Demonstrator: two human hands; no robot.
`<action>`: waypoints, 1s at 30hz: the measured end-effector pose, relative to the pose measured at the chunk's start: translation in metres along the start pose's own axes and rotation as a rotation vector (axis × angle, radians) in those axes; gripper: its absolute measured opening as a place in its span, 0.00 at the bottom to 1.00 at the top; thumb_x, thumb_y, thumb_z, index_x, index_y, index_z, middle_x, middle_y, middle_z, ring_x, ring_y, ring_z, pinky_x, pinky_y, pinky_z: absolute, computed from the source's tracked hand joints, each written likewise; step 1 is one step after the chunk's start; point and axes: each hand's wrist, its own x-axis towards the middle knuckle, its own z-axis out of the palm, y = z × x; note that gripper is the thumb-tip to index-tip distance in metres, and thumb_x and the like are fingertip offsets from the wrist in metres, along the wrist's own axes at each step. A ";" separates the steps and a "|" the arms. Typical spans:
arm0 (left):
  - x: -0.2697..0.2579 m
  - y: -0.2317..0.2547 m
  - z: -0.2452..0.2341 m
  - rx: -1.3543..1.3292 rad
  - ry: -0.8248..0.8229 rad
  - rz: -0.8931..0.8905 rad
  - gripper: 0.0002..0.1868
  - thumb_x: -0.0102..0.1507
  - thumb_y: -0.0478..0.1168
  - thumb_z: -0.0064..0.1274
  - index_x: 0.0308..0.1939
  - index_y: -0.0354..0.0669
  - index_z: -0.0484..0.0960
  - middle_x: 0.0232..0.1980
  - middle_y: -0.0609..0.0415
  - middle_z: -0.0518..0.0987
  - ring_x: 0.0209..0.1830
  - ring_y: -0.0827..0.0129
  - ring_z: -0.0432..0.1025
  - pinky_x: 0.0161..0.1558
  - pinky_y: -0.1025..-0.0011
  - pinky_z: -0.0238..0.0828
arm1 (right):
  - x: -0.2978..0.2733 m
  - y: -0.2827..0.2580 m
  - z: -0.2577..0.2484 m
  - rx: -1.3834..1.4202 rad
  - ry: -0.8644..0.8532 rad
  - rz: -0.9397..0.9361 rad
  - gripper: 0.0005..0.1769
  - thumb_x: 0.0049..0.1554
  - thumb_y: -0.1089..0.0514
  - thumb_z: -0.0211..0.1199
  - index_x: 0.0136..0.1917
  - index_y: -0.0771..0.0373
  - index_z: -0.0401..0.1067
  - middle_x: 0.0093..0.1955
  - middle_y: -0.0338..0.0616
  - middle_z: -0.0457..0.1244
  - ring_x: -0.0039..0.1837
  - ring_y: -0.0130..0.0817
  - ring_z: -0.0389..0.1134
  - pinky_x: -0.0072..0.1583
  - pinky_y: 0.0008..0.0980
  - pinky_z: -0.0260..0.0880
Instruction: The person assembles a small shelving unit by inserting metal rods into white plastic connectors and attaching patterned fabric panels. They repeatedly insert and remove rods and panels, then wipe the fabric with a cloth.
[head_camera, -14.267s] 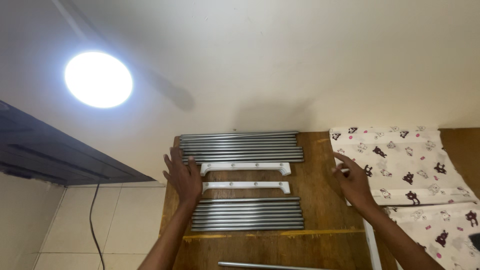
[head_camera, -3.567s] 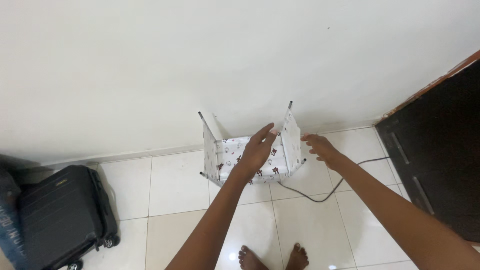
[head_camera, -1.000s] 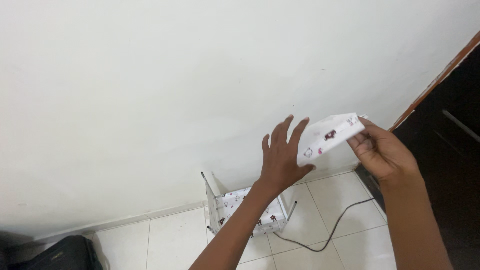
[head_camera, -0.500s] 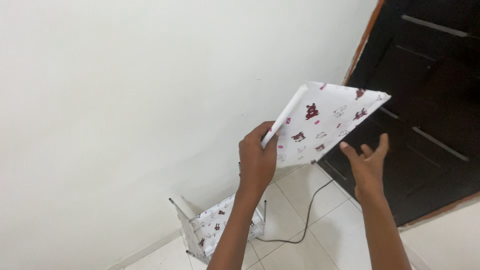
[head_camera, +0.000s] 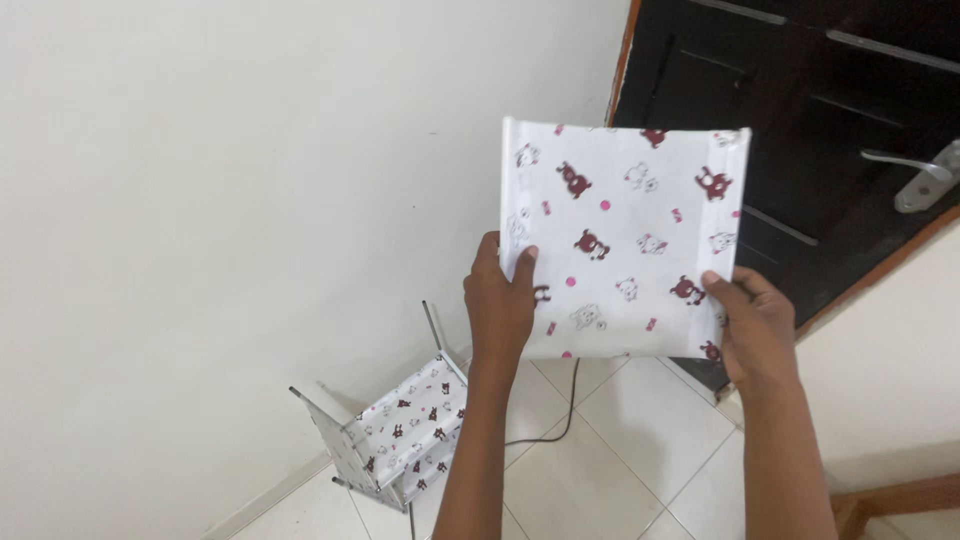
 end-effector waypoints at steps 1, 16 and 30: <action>-0.010 0.000 0.005 -0.021 -0.037 0.028 0.14 0.64 0.39 0.54 0.52 0.36 0.76 0.33 0.49 0.82 0.27 0.66 0.78 0.34 0.63 0.74 | -0.006 -0.008 -0.012 0.028 0.018 -0.046 0.13 0.62 0.66 0.63 0.59 0.74 0.70 0.54 0.53 0.69 0.52 0.32 0.72 0.55 0.30 0.74; -0.213 0.043 0.136 0.020 -0.192 0.126 0.11 0.65 0.40 0.57 0.50 0.41 0.81 0.38 0.53 0.85 0.31 0.69 0.77 0.35 0.68 0.73 | -0.163 -0.097 -0.233 -0.263 0.467 -0.173 0.22 0.58 0.71 0.64 0.66 0.71 0.70 0.52 0.51 0.69 0.50 0.28 0.71 0.50 0.24 0.72; -0.309 0.092 0.211 -0.315 -0.639 0.171 0.20 0.67 0.40 0.56 0.63 0.42 0.78 0.39 0.54 0.78 0.33 0.76 0.71 0.30 0.74 0.68 | -0.298 -0.135 -0.325 -0.346 0.964 -0.327 0.21 0.63 0.64 0.64 0.69 0.70 0.72 0.49 0.42 0.69 0.47 0.23 0.69 0.47 0.23 0.69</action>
